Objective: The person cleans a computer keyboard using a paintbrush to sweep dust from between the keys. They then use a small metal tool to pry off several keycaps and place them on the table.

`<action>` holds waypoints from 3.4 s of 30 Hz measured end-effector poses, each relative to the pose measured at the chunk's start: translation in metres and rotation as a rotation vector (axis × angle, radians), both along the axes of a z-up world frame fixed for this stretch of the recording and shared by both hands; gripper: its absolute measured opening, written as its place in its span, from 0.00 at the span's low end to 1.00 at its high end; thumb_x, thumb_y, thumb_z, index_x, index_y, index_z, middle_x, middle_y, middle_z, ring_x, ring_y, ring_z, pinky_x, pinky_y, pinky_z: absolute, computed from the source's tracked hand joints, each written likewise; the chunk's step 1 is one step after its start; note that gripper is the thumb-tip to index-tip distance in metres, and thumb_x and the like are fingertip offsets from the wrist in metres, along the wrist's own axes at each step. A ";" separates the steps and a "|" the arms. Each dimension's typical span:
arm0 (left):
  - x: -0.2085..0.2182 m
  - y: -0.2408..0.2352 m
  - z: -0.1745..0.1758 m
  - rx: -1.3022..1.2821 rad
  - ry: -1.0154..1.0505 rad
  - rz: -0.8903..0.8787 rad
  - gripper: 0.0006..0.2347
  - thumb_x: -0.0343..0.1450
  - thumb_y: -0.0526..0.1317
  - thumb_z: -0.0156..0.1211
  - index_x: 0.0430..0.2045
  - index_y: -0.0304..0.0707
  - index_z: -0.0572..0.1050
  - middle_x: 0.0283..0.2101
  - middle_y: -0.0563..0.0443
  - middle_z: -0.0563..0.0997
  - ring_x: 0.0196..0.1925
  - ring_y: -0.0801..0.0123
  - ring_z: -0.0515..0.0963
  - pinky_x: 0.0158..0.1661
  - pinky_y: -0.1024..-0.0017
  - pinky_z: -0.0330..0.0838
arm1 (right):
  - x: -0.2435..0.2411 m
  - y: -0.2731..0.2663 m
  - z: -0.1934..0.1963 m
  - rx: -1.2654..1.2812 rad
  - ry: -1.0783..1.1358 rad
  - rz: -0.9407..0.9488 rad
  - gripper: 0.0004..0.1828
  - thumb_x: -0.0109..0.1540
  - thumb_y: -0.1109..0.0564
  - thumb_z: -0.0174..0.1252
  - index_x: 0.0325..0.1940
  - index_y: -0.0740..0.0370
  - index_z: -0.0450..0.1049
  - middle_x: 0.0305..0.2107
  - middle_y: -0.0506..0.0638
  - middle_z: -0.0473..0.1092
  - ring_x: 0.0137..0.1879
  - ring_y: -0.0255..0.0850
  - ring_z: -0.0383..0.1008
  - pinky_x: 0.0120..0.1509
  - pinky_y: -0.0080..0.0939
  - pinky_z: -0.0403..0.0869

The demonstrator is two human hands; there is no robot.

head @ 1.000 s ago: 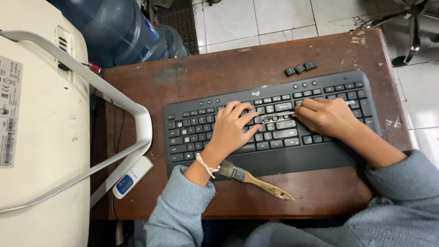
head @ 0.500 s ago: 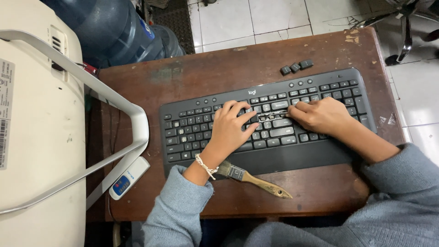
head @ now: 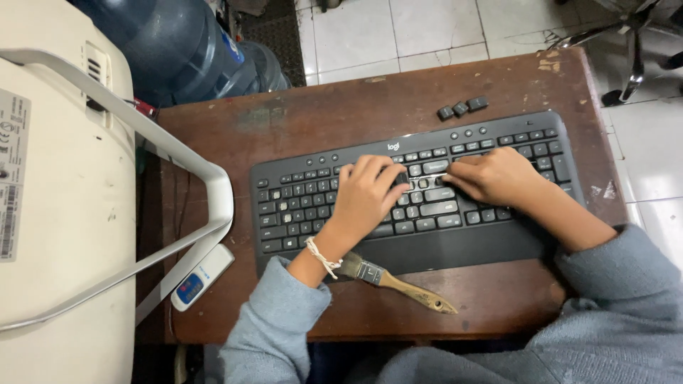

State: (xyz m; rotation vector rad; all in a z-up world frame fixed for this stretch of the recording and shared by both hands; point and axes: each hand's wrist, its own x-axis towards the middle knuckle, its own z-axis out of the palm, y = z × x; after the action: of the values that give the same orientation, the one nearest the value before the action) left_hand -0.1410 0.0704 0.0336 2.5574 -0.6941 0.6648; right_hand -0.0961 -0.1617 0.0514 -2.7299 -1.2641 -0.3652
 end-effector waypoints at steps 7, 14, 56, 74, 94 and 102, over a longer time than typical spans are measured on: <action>0.090 -0.019 -0.003 0.009 0.190 0.050 0.09 0.60 0.47 0.56 0.30 0.53 0.71 0.29 0.62 0.67 0.37 0.70 0.67 0.36 0.65 0.62 | 0.016 -0.042 0.005 0.172 0.010 -0.120 0.08 0.56 0.50 0.50 0.23 0.52 0.66 0.14 0.46 0.65 0.23 0.48 0.69 0.24 0.43 0.66; 0.125 -0.054 0.007 -0.163 0.713 0.134 0.07 0.56 0.46 0.59 0.22 0.52 0.75 0.23 0.64 0.73 0.33 0.71 0.73 0.38 0.62 0.62 | 0.029 -0.067 -0.003 0.293 -0.029 -0.148 0.05 0.59 0.55 0.51 0.29 0.55 0.69 0.16 0.43 0.65 0.22 0.41 0.65 0.24 0.36 0.61; 0.003 0.053 0.007 -0.023 0.195 -0.093 0.08 0.57 0.46 0.59 0.26 0.52 0.73 0.33 0.63 0.69 0.41 0.71 0.67 0.37 0.72 0.61 | -0.009 0.015 0.028 0.089 -0.048 0.086 0.03 0.49 0.57 0.58 0.22 0.54 0.70 0.16 0.40 0.65 0.25 0.34 0.68 0.27 0.27 0.66; -0.003 0.030 -0.006 -0.031 0.162 -0.034 0.07 0.60 0.45 0.58 0.28 0.51 0.74 0.33 0.65 0.69 0.39 0.74 0.65 0.37 0.71 0.59 | -0.011 0.024 0.007 0.018 -0.226 0.146 0.03 0.55 0.55 0.49 0.26 0.52 0.66 0.16 0.41 0.62 0.20 0.37 0.68 0.21 0.33 0.66; 0.016 0.017 -0.033 0.281 -0.250 0.031 0.07 0.63 0.43 0.42 0.18 0.41 0.63 0.24 0.55 0.59 0.27 0.68 0.61 0.28 0.72 0.52 | 0.005 0.029 0.010 -0.227 0.377 -0.156 0.15 0.58 0.41 0.39 0.25 0.46 0.67 0.17 0.43 0.71 0.30 0.48 0.73 0.35 0.46 0.71; 0.044 0.025 0.005 -0.036 0.230 -0.121 0.10 0.61 0.47 0.54 0.27 0.45 0.66 0.28 0.56 0.66 0.35 0.65 0.68 0.31 0.64 0.62 | 0.015 -0.003 0.029 0.047 0.368 -0.211 0.15 0.57 0.47 0.47 0.20 0.54 0.68 0.08 0.51 0.67 0.24 0.52 0.70 0.31 0.46 0.68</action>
State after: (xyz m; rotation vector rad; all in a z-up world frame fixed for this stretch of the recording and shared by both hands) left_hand -0.0971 0.0955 0.0390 2.4830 -0.7426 0.3341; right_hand -0.0807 -0.1650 0.0804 -2.7276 -0.8668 0.0905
